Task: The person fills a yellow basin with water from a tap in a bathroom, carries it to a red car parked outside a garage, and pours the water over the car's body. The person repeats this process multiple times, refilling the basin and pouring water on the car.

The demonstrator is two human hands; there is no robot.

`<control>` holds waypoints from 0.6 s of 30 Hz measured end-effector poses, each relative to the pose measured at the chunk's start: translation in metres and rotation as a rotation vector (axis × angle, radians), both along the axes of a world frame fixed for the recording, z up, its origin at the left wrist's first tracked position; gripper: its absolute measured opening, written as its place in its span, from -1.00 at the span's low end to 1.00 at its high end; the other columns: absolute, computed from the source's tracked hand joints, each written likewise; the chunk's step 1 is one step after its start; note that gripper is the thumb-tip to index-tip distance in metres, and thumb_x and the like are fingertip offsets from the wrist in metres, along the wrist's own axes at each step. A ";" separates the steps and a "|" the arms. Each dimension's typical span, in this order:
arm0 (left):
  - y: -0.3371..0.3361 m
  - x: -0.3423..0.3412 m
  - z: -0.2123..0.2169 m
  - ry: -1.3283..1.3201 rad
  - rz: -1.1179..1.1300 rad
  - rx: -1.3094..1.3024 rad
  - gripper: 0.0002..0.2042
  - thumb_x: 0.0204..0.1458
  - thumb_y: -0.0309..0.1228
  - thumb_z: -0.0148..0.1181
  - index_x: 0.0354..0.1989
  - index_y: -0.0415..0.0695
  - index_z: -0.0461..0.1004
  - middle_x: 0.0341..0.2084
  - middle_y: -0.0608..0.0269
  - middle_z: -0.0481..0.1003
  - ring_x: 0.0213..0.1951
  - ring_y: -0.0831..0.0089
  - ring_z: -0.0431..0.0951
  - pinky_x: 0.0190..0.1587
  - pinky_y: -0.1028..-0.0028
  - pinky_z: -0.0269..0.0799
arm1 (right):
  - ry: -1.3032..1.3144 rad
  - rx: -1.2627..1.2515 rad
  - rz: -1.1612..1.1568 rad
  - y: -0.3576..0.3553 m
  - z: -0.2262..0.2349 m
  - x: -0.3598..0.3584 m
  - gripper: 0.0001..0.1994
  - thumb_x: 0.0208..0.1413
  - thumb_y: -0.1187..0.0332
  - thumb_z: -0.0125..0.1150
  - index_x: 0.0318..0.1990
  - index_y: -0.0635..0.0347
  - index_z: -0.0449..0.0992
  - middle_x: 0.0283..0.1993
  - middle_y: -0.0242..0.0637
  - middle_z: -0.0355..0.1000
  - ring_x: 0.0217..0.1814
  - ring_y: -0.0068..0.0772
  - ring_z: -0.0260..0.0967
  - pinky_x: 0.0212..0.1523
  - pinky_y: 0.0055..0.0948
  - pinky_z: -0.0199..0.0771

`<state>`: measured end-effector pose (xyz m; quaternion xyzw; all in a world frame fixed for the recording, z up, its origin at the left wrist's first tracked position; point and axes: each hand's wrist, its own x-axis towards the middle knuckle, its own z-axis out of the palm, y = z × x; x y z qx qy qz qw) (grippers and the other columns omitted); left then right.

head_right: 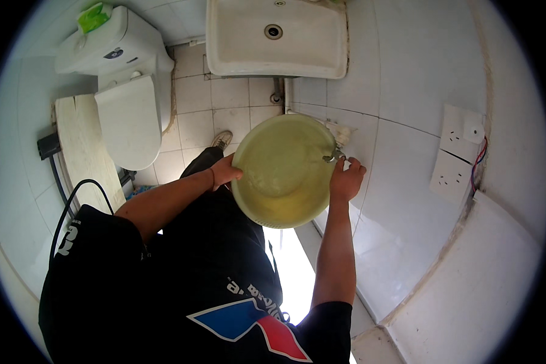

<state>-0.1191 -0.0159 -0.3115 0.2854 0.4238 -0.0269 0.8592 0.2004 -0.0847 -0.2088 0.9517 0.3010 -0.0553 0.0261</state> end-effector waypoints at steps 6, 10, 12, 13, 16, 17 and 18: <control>0.001 0.001 -0.003 0.047 -0.048 0.033 -0.25 -0.23 -0.54 0.10 0.31 -0.02 0.14 -0.19 0.08 0.51 -0.31 0.20 0.61 -0.55 0.30 0.59 | -0.085 0.074 0.286 -0.014 -0.007 -0.003 -0.71 0.02 0.27 0.23 -0.09 0.08 0.42 0.06 -0.17 0.30 0.11 -0.05 0.25 0.02 -0.10 0.39; 0.003 0.000 -0.001 0.032 -0.032 0.041 -0.36 -0.22 -0.53 0.13 0.19 -0.17 0.21 -0.27 0.09 0.49 -0.43 0.29 0.60 -0.60 0.38 0.57 | -0.049 0.051 0.281 -0.011 -0.003 -0.007 -0.68 0.00 0.30 0.25 -0.07 0.07 0.40 0.09 -0.17 0.29 0.14 -0.04 0.23 0.08 -0.12 0.36; 0.001 0.000 -0.004 0.038 -0.029 0.047 -0.36 -0.22 -0.53 0.13 0.19 -0.18 0.21 -0.27 0.09 0.49 -0.43 0.29 0.60 -0.60 0.38 0.57 | -0.039 0.052 0.286 -0.011 -0.003 -0.007 -0.68 0.00 0.30 0.25 -0.07 0.07 0.40 0.10 -0.16 0.29 0.16 -0.03 0.22 0.10 -0.12 0.35; 0.001 0.000 -0.004 0.039 -0.030 0.048 -0.36 -0.23 -0.54 0.13 0.19 -0.18 0.21 -0.27 0.09 0.49 -0.43 0.29 0.60 -0.60 0.38 0.57 | -0.033 0.051 0.283 -0.012 -0.004 -0.007 -0.68 0.01 0.30 0.24 -0.06 0.07 0.39 0.10 -0.16 0.28 0.16 -0.02 0.21 0.10 -0.12 0.34; 0.001 0.001 -0.004 0.041 -0.038 0.056 -0.35 -0.24 -0.54 0.13 0.18 -0.18 0.21 -0.27 0.08 0.49 -0.43 0.28 0.60 -0.60 0.38 0.57 | -0.045 0.049 0.286 -0.013 -0.005 -0.005 -0.66 0.01 0.29 0.24 -0.04 0.09 0.39 0.11 -0.15 0.28 0.18 -0.01 0.20 0.12 -0.12 0.33; 0.000 0.001 -0.006 0.041 -0.043 0.061 -0.35 -0.24 -0.55 0.12 0.19 -0.18 0.21 -0.27 0.08 0.49 -0.43 0.28 0.60 -0.60 0.38 0.57 | -0.054 0.049 0.290 -0.013 -0.005 -0.004 -0.66 0.02 0.29 0.24 -0.03 0.09 0.39 0.12 -0.14 0.28 0.18 -0.01 0.20 0.12 -0.12 0.33; 0.000 0.001 -0.007 0.040 -0.049 0.066 -0.35 -0.24 -0.55 0.12 0.19 -0.18 0.21 -0.27 0.08 0.49 -0.43 0.28 0.60 -0.60 0.38 0.57 | -0.058 0.052 0.292 -0.013 -0.005 -0.003 -0.65 0.02 0.29 0.24 -0.03 0.10 0.39 0.12 -0.14 0.28 0.18 0.00 0.20 0.12 -0.11 0.33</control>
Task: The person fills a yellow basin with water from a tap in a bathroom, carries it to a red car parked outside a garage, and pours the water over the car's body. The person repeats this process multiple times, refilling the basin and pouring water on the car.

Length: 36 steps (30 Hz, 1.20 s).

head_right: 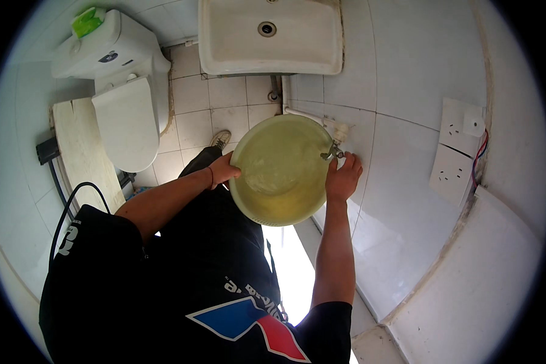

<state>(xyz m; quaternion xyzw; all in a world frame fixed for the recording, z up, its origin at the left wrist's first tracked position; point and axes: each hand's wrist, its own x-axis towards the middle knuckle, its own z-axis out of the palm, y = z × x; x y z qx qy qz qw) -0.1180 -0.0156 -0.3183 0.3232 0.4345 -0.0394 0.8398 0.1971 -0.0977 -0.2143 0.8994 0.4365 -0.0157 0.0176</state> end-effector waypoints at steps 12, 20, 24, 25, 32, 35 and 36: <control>-0.004 0.002 -0.004 0.015 0.029 -0.030 -0.34 -0.23 -0.55 0.13 0.21 -0.16 0.21 -0.27 0.07 0.50 -0.43 0.27 0.60 -0.61 0.37 0.57 | -0.002 -0.015 -0.001 0.003 -0.001 0.007 -0.63 0.02 0.27 0.23 -0.01 0.13 0.39 0.11 -0.12 0.28 0.16 0.01 0.21 0.10 -0.10 0.34; 0.003 0.004 0.011 0.009 0.031 -0.032 -0.31 -0.22 -0.54 0.10 0.25 -0.13 0.17 -0.27 0.08 0.50 -0.43 0.27 0.60 -0.63 0.38 0.55 | -0.013 -0.031 -0.027 0.002 0.003 -0.003 -0.62 0.00 0.28 0.26 -0.01 0.10 0.38 0.12 -0.14 0.27 0.16 -0.02 0.22 0.08 -0.11 0.37; -0.003 0.007 0.009 -0.009 0.023 -0.030 -0.30 -0.21 -0.55 0.09 0.26 -0.13 0.16 -0.27 0.08 0.51 -0.43 0.27 0.60 -0.63 0.38 0.54 | -0.014 -0.046 -0.005 0.004 0.008 -0.003 -0.60 0.00 0.28 0.26 0.01 0.11 0.37 0.13 -0.15 0.26 0.17 -0.03 0.21 0.09 -0.13 0.36; -0.004 0.007 0.007 -0.007 0.016 -0.028 -0.30 -0.21 -0.55 0.08 0.27 -0.13 0.16 -0.27 0.08 0.51 -0.43 0.27 0.60 -0.63 0.38 0.54 | -0.020 -0.045 0.012 0.004 0.007 -0.001 -0.60 0.00 0.28 0.27 0.01 0.11 0.37 0.13 -0.14 0.26 0.17 -0.03 0.21 0.10 -0.13 0.36; -0.009 0.008 0.001 -0.021 0.024 -0.053 -0.27 -0.20 -0.56 0.08 0.30 -0.11 0.12 -0.23 0.07 0.51 -0.39 0.26 0.60 -0.61 0.36 0.53 | -0.011 -0.075 0.031 0.004 0.005 0.006 -0.57 0.00 0.27 0.27 0.04 0.12 0.37 0.14 -0.14 0.26 0.19 -0.03 0.19 0.12 -0.13 0.34; -0.007 0.010 0.001 -0.029 0.008 -0.027 -0.26 -0.20 -0.57 0.07 0.32 -0.10 0.10 -0.22 0.06 0.50 -0.37 0.25 0.60 -0.58 0.35 0.54 | -0.012 -0.088 0.027 0.002 0.008 0.006 -0.58 0.00 0.26 0.26 0.03 0.11 0.37 0.14 -0.15 0.26 0.19 -0.03 0.19 0.11 -0.13 0.36; -0.004 0.011 0.004 -0.033 0.003 -0.016 -0.26 -0.19 -0.57 0.07 0.32 -0.10 0.10 -0.21 0.06 0.50 -0.36 0.25 0.60 -0.57 0.35 0.55 | -0.013 -0.093 0.025 0.000 0.008 0.006 -0.58 0.00 0.26 0.26 0.03 0.11 0.37 0.14 -0.16 0.26 0.20 -0.04 0.19 0.11 -0.13 0.36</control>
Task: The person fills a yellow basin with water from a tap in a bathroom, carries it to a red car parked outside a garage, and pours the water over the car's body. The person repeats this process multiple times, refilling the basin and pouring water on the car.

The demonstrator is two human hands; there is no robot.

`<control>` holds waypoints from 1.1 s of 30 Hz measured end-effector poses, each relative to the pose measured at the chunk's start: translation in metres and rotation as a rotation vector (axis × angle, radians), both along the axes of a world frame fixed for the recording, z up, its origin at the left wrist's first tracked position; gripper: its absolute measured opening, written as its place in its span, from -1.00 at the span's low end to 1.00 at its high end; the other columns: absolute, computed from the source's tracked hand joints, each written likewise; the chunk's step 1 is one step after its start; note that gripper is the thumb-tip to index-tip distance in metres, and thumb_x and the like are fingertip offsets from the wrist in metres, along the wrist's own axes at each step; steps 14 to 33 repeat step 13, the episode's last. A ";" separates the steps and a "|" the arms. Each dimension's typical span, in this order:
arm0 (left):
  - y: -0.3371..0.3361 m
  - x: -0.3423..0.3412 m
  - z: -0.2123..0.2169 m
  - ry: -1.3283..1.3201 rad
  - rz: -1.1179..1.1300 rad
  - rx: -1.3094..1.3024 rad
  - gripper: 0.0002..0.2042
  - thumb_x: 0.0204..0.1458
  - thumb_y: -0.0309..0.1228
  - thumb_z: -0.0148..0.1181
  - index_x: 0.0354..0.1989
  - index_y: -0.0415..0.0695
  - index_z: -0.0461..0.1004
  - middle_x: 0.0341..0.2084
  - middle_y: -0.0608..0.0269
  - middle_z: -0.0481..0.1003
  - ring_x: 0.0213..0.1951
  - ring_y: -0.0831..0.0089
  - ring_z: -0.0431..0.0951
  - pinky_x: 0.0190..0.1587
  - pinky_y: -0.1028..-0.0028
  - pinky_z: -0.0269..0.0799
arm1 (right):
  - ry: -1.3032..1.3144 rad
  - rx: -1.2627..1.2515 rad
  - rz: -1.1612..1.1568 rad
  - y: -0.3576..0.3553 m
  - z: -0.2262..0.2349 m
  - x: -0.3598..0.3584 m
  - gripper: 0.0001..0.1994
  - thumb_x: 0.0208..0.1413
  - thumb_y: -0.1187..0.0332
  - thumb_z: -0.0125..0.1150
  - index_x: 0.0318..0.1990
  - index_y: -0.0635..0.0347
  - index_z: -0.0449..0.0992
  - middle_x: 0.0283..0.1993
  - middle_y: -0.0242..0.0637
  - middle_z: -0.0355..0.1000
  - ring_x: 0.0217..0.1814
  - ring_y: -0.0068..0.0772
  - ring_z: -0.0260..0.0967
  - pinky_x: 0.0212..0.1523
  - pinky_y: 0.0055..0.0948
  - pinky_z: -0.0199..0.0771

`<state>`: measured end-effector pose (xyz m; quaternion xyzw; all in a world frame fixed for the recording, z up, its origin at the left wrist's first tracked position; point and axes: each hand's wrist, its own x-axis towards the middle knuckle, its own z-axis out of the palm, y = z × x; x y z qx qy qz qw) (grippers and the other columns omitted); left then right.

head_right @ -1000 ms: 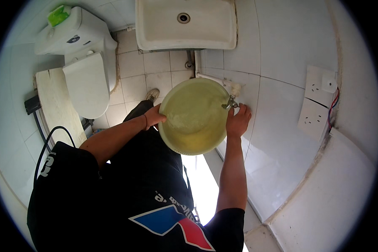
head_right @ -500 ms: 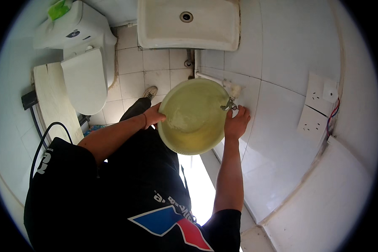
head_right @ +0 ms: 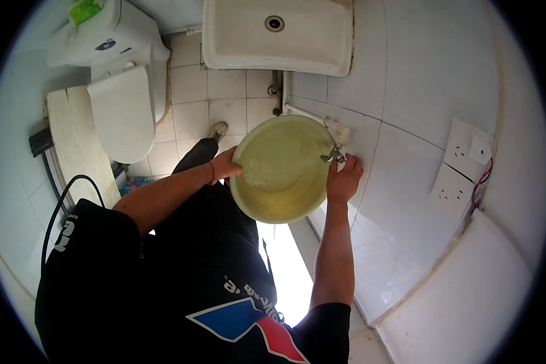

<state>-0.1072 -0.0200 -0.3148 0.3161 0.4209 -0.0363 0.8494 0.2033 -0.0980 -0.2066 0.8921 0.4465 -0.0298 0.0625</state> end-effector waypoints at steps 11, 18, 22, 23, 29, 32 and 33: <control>0.008 0.003 0.003 -0.001 -0.012 -0.019 -0.23 -0.19 -0.57 0.07 0.34 -0.04 0.07 -0.20 0.04 0.50 -0.38 0.25 0.60 -0.59 0.37 0.54 | -0.052 0.033 0.096 -0.002 -0.002 0.009 -0.60 -0.01 0.29 0.25 0.01 0.11 0.37 0.12 -0.15 0.27 0.15 -0.01 0.22 0.08 -0.12 0.36; 0.008 0.003 0.005 0.004 -0.004 -0.031 -0.23 -0.19 -0.59 0.05 0.35 -0.02 0.06 -0.19 0.04 0.50 -0.38 0.25 0.61 -0.60 0.37 0.54 | -0.011 0.026 0.067 0.000 -0.003 0.010 -0.59 -0.02 0.30 0.27 0.01 0.11 0.37 0.13 -0.14 0.26 0.15 0.01 0.22 0.10 -0.11 0.35; 0.008 0.003 0.005 0.004 -0.004 -0.031 -0.23 -0.19 -0.59 0.05 0.35 -0.02 0.06 -0.19 0.04 0.50 -0.38 0.25 0.61 -0.60 0.37 0.54 | -0.011 0.026 0.067 0.000 -0.003 0.010 -0.59 -0.02 0.30 0.27 0.01 0.11 0.37 0.13 -0.14 0.26 0.15 0.01 0.22 0.10 -0.11 0.35; 0.008 0.003 0.005 0.004 -0.004 -0.031 -0.23 -0.19 -0.59 0.05 0.35 -0.02 0.06 -0.19 0.04 0.50 -0.38 0.25 0.61 -0.60 0.37 0.54 | -0.011 0.026 0.067 0.000 -0.003 0.010 -0.59 -0.02 0.30 0.27 0.01 0.11 0.37 0.13 -0.14 0.26 0.15 0.01 0.22 0.10 -0.11 0.35; 0.008 0.003 0.005 0.004 -0.004 -0.031 -0.23 -0.19 -0.59 0.05 0.35 -0.02 0.06 -0.19 0.04 0.50 -0.38 0.25 0.61 -0.60 0.37 0.54 | -0.011 0.026 0.067 0.000 -0.003 0.010 -0.59 -0.02 0.30 0.27 0.01 0.11 0.37 0.13 -0.14 0.26 0.15 0.01 0.22 0.10 -0.11 0.35; 0.008 0.003 0.005 0.004 -0.004 -0.031 -0.23 -0.19 -0.59 0.05 0.35 -0.02 0.06 -0.19 0.04 0.50 -0.38 0.25 0.61 -0.60 0.37 0.54 | -0.011 0.026 0.067 0.000 -0.003 0.010 -0.59 -0.02 0.30 0.27 0.01 0.11 0.37 0.13 -0.14 0.26 0.15 0.01 0.22 0.10 -0.11 0.35; 0.008 0.003 0.005 0.004 -0.004 -0.031 -0.23 -0.19 -0.59 0.05 0.35 -0.02 0.06 -0.19 0.04 0.50 -0.38 0.25 0.61 -0.60 0.37 0.54 | -0.011 0.026 0.067 0.000 -0.003 0.010 -0.59 -0.02 0.30 0.27 0.01 0.11 0.37 0.13 -0.14 0.26 0.15 0.01 0.22 0.10 -0.11 0.35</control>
